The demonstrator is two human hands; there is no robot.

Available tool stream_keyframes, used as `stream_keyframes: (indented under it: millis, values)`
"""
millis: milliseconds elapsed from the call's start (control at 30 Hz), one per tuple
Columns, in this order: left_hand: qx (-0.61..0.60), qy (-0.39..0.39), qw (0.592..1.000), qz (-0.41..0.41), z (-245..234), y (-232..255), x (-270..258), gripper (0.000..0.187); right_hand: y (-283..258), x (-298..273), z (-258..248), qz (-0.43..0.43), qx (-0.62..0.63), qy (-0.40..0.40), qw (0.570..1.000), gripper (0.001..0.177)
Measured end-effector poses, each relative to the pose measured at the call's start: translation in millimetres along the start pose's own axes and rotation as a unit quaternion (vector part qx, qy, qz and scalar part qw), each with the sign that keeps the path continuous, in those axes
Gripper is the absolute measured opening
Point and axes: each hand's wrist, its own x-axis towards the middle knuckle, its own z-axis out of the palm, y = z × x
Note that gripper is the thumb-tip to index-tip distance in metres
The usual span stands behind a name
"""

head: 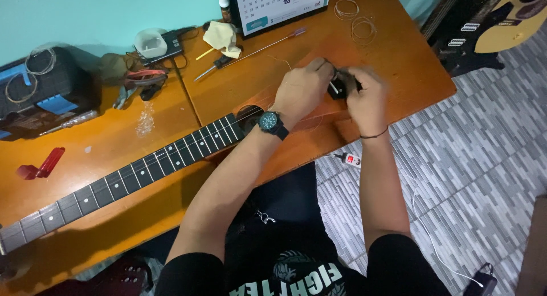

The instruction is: The person strings an acoustic guitar by threading a new string through the bridge, pulling it along the fretboard, and winding it onto the tuning peg at the headstock. They then use a red string winder to tighten the string and trim the excess with a cutter.

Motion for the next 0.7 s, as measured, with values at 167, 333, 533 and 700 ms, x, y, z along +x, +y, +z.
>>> stream_keyframes:
  millis: [167,333,533,700]
  values:
    - [-0.013,-0.032,0.999,-0.012,-3,3,5,0.008,16,-2,5,-0.070,-0.031,-0.003,0.997,0.027]
    - [-0.039,-0.061,0.997,-0.034,-11,4,8,0.008,11,3,-2,-0.082,-0.034,-0.038,0.995,0.027]
    - [0.020,-0.029,0.999,-0.013,-5,4,6,0.005,8,4,-9,-0.078,-0.018,-0.065,0.995,0.023]
    - [-0.045,-0.041,0.997,-0.042,-9,5,8,0.007,9,3,-10,-0.102,-0.041,-0.086,0.990,0.027]
